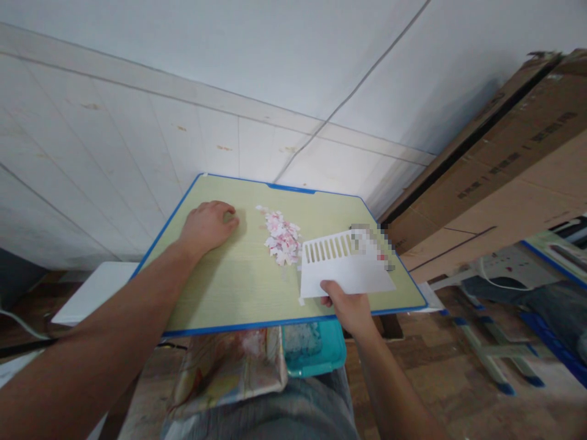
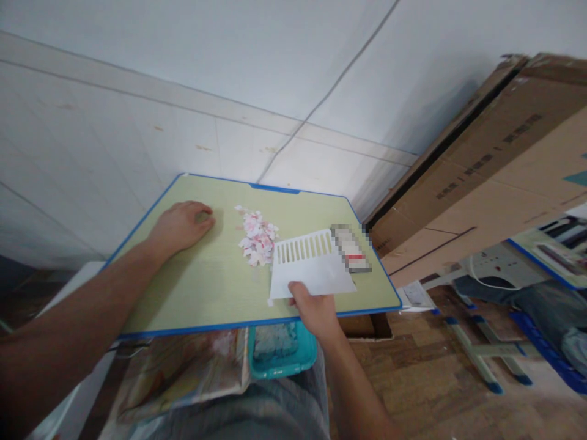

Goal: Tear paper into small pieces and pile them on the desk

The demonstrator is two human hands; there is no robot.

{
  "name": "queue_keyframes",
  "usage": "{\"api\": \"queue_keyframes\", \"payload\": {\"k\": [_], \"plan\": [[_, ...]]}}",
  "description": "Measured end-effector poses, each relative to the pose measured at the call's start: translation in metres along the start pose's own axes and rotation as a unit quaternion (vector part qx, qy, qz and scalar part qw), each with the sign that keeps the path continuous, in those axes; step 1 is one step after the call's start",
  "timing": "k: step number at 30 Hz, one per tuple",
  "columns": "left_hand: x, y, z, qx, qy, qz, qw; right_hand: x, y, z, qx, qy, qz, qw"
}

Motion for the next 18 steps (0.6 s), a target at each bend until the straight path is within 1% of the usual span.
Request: {"api": "queue_keyframes", "payload": {"k": [5,7,12,15,18], "plan": [[-0.001,0.003,0.000,-0.006,-0.011,-0.007,1.000,0.000,0.008,0.010,0.044,0.039,0.022,0.998],[-0.002,0.003,-0.001,-0.009,-0.015,-0.008,1.000,0.000,0.006,0.012,0.042,0.043,0.010,0.998],[-0.006,0.007,0.001,-0.016,-0.020,-0.016,1.000,0.000,-0.003,0.012,0.005,0.010,-0.011,1.000],[-0.009,0.014,0.004,0.000,-0.014,-0.026,1.000,-0.002,-0.004,0.009,-0.011,-0.002,-0.027,1.000],[-0.012,0.023,0.007,0.002,-0.014,-0.049,0.999,-0.003,-0.002,0.004,-0.031,-0.032,-0.044,0.998]]}}
Point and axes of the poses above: each hand's wrist, its own z-axis away from the middle knuckle, its own x-axis out of the palm, y = z × x, the point moved 2 cm from there along -z, towards the middle knuckle, and after that the axes turned 13 degrees about x, right-handed, at the moved point
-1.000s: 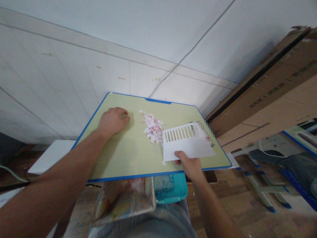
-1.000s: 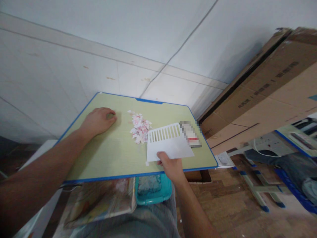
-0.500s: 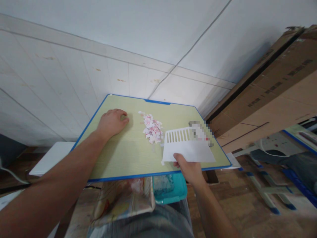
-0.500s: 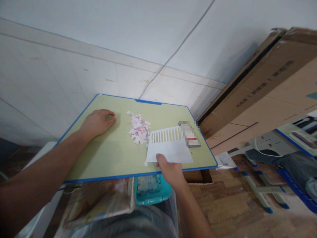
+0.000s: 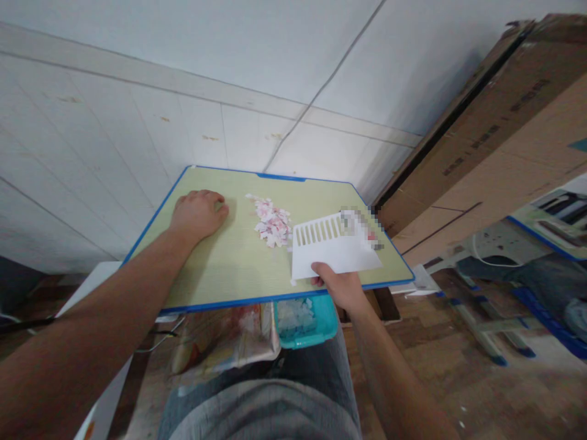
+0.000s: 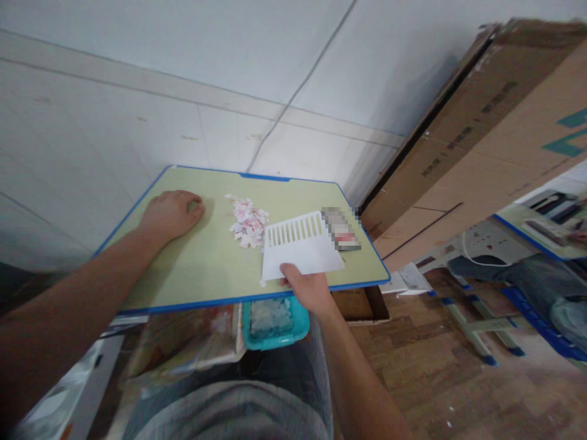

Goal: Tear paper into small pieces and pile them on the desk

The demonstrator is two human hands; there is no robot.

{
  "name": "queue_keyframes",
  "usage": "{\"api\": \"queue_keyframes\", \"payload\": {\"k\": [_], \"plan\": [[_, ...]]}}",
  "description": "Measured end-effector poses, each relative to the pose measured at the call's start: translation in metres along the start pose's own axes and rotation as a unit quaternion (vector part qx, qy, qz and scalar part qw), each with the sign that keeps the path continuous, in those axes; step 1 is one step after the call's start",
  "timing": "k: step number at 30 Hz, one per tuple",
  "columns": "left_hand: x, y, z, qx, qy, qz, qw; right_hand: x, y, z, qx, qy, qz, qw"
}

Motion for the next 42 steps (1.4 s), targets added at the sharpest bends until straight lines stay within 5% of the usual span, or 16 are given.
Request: {"api": "queue_keyframes", "payload": {"k": [8,22,28,42], "plan": [[-0.002,0.014,0.016,-0.011,0.011,-0.051,0.999,-0.003,0.002,-0.020,-0.044,-0.045,-0.013,0.998],[-0.007,0.025,0.107,-0.048,-0.012,-0.033,0.998,0.003,-0.004,-0.037,-0.073,-0.001,-0.082,0.994],[-0.010,0.029,0.114,-0.040,-0.016,-0.038,0.998,0.011,-0.004,-0.061,-0.022,0.047,-0.063,0.997],[-0.014,0.027,0.113,-0.034,-0.012,-0.035,0.999,0.021,-0.017,-0.072,0.018,0.033,0.014,0.999]]}}
Point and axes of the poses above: each hand's wrist, its own z-axis away from the middle knuckle, its own x-axis out of the palm, y = z × x, the point moved 2 cm from there along -z, towards the middle knuckle, and after that the axes turned 13 degrees about x, right-handed, at the moved point
